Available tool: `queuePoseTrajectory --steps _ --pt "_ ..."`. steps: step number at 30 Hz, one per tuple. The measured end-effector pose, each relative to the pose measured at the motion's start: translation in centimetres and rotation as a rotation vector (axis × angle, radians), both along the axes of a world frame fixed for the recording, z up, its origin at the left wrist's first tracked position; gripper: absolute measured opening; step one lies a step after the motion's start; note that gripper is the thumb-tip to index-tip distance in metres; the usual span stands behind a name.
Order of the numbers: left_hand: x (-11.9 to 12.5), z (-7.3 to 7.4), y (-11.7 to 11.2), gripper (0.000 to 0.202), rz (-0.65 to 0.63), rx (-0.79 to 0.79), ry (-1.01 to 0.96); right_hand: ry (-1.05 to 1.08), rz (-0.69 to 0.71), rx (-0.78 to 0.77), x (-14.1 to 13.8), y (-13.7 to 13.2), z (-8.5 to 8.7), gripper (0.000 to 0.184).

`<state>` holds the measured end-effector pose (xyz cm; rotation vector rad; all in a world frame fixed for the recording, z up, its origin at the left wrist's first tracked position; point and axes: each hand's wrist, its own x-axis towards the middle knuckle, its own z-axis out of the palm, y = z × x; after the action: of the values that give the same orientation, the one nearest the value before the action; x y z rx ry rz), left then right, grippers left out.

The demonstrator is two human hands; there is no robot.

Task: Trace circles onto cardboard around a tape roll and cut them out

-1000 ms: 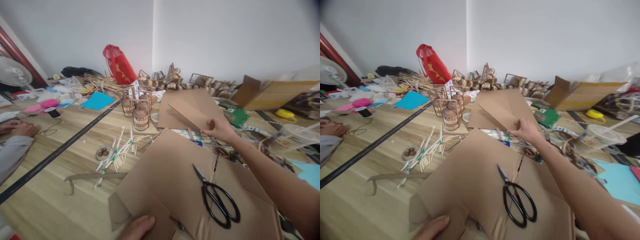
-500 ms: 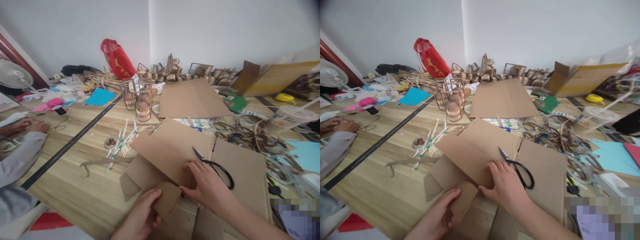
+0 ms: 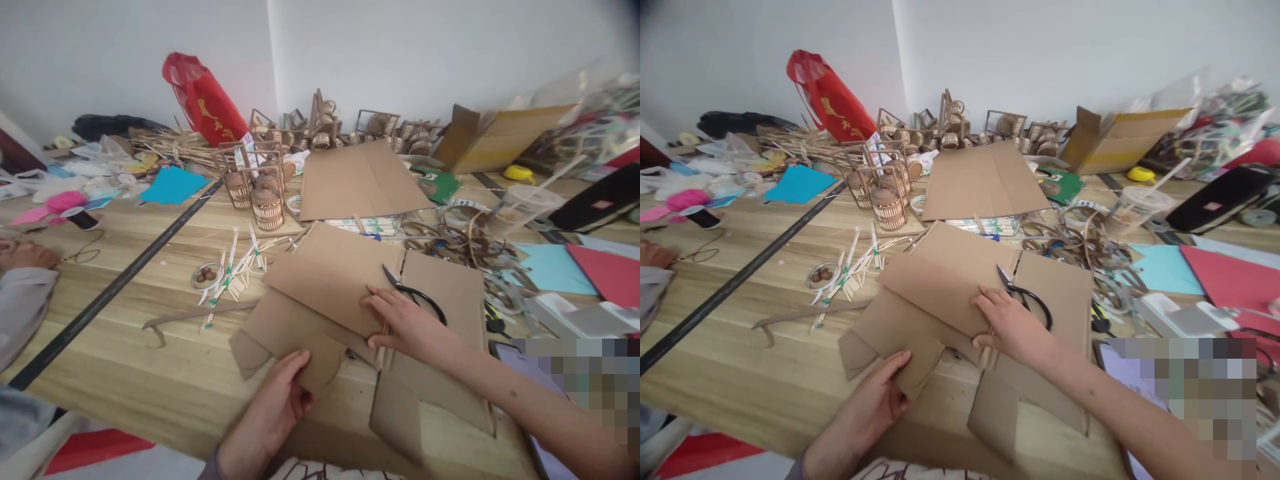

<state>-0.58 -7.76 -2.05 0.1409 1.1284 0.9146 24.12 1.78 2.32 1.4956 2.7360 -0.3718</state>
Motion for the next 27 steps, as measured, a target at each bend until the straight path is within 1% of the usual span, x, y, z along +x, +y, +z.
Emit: queuePoseTrajectory --steps 7,10,13,15,17,19,21,22,25,27 --pt "0.3 -0.2 -0.1 0.036 0.002 0.035 -0.02 0.021 -0.042 0.01 -1.2 -1.3 0.0 0.054" --pt "0.3 0.1 -0.2 0.037 -0.022 0.088 -0.075 0.055 -0.089 0.032 -1.7 -1.7 0.5 0.047" --pt "0.2 0.9 -0.4 0.042 -0.033 0.187 -0.112 0.095 -0.119 0.043 -2.4 -3.0 1.3 0.042" --pt "0.2 1.7 -0.5 0.041 -0.007 0.251 -0.111 0.127 -0.119 0.025 -3.1 -4.6 1.8 0.045" --pt "0.2 2.5 -0.5 0.038 0.029 0.285 -0.095 0.159 -0.114 -0.043 -3.7 -6.1 2.0 0.049" --pt "0.2 3.1 -0.3 0.038 0.055 0.286 -0.069 0.163 -0.106 -0.137 -4.1 -7.2 2.4 0.051" --pt "0.1 3.0 -0.2 0.042 0.079 0.276 -0.031 0.181 -0.093 -0.181 -4.1 -7.7 3.1 0.051" --pt "-0.1 2.8 -0.1 0.044 0.099 0.267 -0.004 0.223 -0.083 -0.161 -3.9 -7.8 3.8 0.047" --pt "-0.8 1.7 0.0 0.044 0.17 0.236 0.055 0.48 -0.013 -0.03 -3.0 -8.9 6.2 0.03" --pt "-1.0 1.1 0.1 0.043 0.205 0.202 0.055 0.65 0.08 0.003 -2.4 -10.3 7.6 0.031"
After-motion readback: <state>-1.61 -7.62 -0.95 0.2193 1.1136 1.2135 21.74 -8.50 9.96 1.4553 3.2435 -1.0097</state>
